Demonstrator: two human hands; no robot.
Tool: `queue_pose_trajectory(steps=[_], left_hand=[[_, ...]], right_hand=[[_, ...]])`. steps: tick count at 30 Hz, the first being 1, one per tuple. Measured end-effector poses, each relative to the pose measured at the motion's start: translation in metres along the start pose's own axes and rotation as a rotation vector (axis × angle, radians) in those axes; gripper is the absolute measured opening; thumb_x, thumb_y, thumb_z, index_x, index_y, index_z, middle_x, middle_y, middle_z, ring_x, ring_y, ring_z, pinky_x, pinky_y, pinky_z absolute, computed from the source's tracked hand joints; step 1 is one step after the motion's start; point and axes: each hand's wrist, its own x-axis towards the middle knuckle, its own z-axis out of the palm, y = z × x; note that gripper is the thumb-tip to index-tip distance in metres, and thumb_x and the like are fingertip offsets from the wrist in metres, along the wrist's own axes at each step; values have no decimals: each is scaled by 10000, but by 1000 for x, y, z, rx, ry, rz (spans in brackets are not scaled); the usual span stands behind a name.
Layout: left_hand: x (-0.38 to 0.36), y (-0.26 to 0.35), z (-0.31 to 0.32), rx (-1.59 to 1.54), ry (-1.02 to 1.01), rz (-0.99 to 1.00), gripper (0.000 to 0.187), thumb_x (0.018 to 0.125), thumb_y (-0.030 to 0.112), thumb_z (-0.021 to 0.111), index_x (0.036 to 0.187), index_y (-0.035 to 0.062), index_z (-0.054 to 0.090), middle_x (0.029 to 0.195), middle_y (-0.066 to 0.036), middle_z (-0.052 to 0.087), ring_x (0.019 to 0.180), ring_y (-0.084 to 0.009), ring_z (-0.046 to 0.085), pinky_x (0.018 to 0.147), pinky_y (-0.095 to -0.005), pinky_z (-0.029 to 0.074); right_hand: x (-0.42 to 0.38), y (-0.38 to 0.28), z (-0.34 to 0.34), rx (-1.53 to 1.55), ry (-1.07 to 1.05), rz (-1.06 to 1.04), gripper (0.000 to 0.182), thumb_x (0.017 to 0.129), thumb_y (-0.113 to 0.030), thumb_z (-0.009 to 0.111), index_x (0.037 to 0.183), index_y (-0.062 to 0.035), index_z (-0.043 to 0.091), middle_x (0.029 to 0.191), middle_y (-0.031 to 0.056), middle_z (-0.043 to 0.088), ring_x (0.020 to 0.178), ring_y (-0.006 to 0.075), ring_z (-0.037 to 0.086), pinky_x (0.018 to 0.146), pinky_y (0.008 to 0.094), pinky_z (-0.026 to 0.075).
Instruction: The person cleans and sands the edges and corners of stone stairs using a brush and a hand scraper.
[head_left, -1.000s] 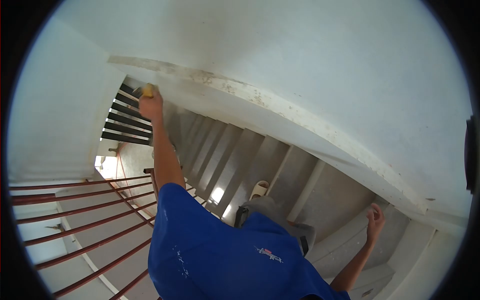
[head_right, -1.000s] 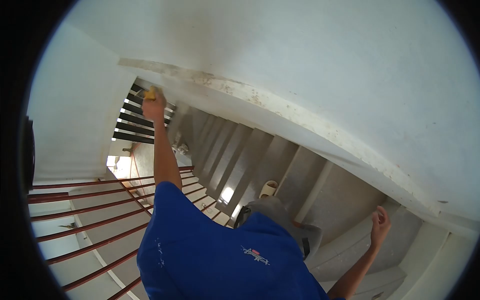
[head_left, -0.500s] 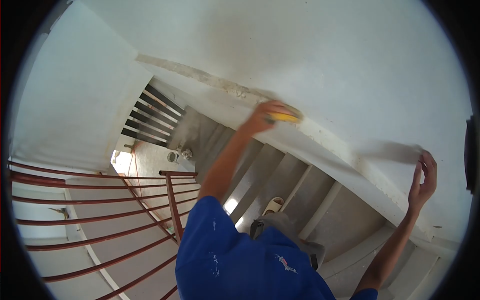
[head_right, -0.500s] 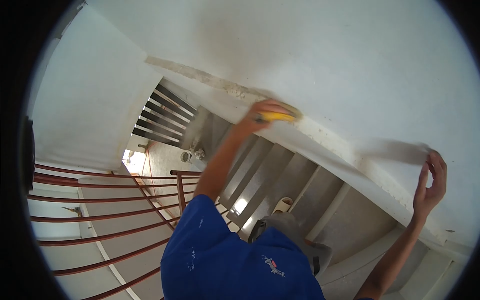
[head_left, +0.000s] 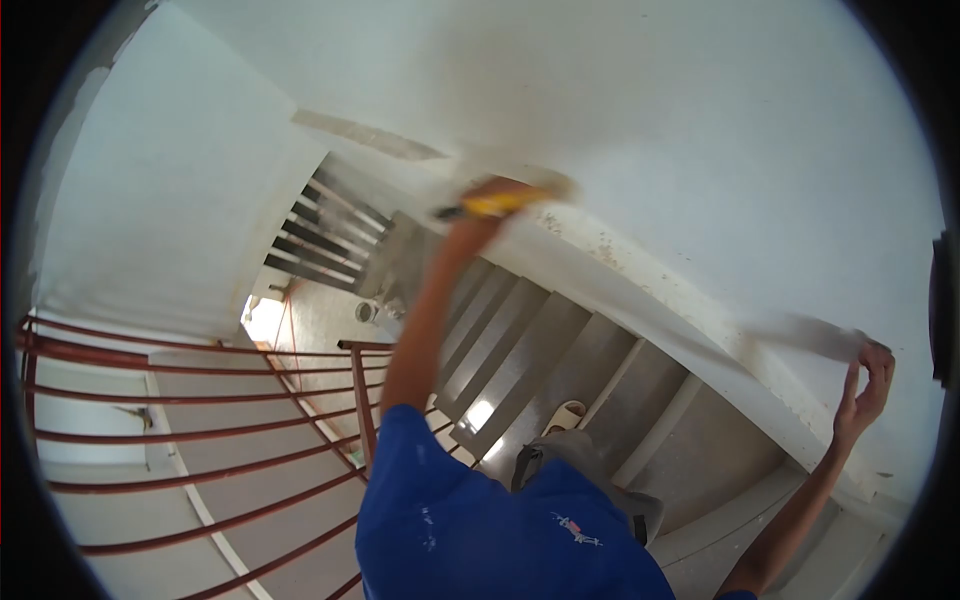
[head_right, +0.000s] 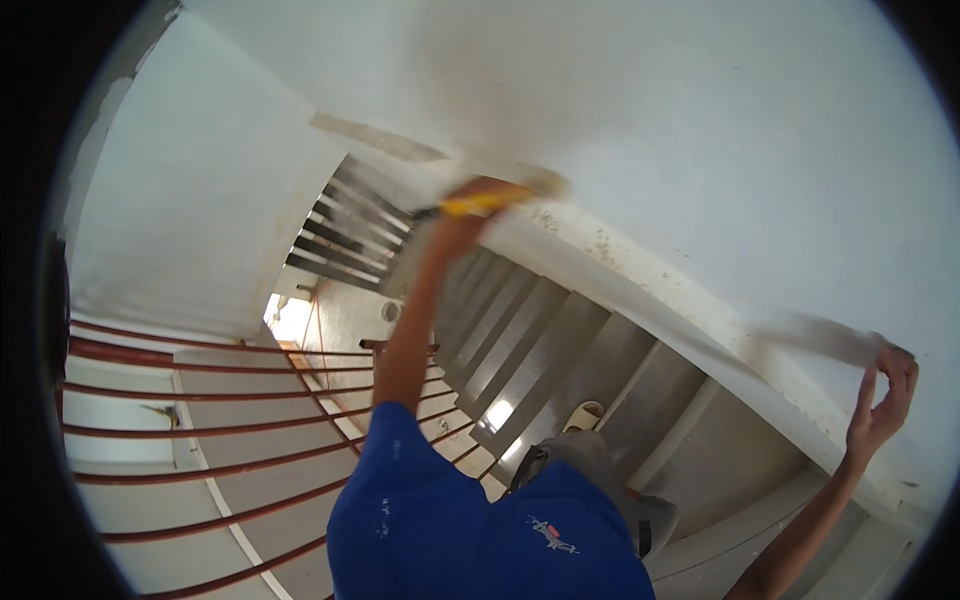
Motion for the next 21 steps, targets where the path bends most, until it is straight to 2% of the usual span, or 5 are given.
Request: queue_pose_trajectory(steps=[4, 6, 11, 14, 21], left_hand=[[-7, 1, 46, -280, -80, 90, 179, 805, 49, 666, 982, 67, 662, 993, -100, 672, 944, -274, 626, 836, -375, 490], [-74, -172, 19, 856, -78, -339, 104, 872, 187, 626, 866, 87, 654, 880, -84, 676, 782, -220, 647, 658, -336, 514], [-103, -165, -129, 1035, -224, -577, 445, 801, 438, 716, 946, 21, 663, 792, -142, 693, 672, -309, 651, 605, -444, 512], [-106, -52, -64, 466, -225, -423, 572, 852, 430, 666, 1198, -15, 573, 1024, -223, 670, 914, -385, 645, 752, -460, 503], [-143, 191, 197, -254, -1052, 22, 340, 763, 249, 754, 890, -34, 615, 818, -153, 610, 735, -300, 584, 677, -391, 455]], right_hand=[[1, 7, 1, 8, -41, -31, 170, 873, -12, 584, 1031, 39, 625, 1057, 140, 601, 1029, 287, 558, 917, 368, 431], [-2, 12, -4, -76, -62, -53, 200, 853, -2, 599, 1046, 9, 645, 1121, 135, 618, 1090, 292, 554, 960, 384, 424], [-14, -15, 17, 178, 101, 49, 343, 714, 35, 695, 1042, -49, 639, 1107, 116, 588, 1035, 289, 565, 902, 387, 449], [-67, -56, 50, 281, 76, 248, 303, 725, -33, 675, 1022, -50, 620, 1083, 143, 604, 1040, 333, 574, 900, 395, 461], [-243, -138, 138, 711, -536, 614, 433, 782, -300, 727, 1114, -41, 629, 966, 137, 665, 883, 255, 651, 774, 376, 503]])
